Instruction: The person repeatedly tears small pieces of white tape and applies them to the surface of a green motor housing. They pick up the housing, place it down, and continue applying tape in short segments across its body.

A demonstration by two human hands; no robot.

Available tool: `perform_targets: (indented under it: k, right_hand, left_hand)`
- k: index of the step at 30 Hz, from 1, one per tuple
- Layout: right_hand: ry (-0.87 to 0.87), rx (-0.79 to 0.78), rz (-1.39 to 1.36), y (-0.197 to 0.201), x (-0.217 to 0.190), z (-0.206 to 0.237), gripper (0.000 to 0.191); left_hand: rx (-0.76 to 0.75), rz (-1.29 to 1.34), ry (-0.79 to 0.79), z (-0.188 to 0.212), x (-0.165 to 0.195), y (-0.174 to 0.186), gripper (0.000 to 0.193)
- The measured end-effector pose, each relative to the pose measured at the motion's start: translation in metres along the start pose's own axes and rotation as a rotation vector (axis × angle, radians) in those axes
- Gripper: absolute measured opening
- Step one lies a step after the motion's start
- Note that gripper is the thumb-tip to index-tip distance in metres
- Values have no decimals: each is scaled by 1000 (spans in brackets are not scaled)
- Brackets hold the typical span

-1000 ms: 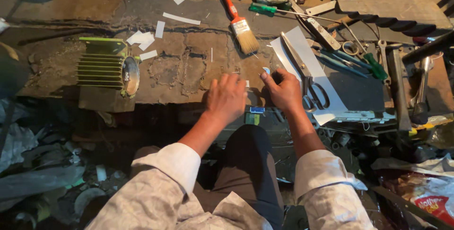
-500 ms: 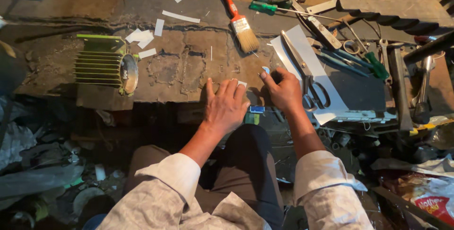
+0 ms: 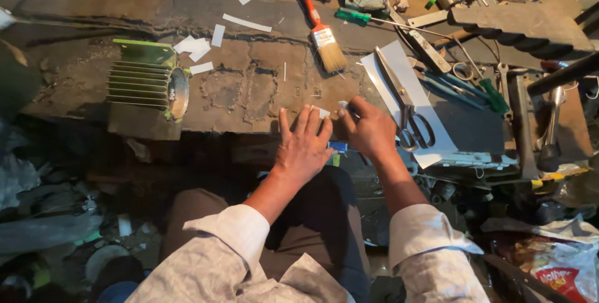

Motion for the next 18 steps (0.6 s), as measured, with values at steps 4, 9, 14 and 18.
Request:
perform_targets:
  k: [4,9,14,18]
  right_hand:
    - [48,-89,174,-5,-16,-3,27]
    - [89,-126,176,-13,-17,-9,25]
    - [74,-90,190,-25,-14,-14,27]
    - [67,-57,148,-24,-18,-13,26]
  left_hand:
    - [54,-63,26,4,-2,-1,63]
    - [137,84,23,9,-10,-10,64]
    - [100,5,20,7,-16,-14,57]
    - [64,75,27,2,-16,-1,64]
Point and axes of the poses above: each hand's wrist, its own z-axis away from the middle knuckle, its own y-axis out of the back of the hand, x = y × z, the point moved 3 cm from there along -z, towards the middle knuckle, and after that the axes turned 5 degrees about x, right-handed, at the moved point
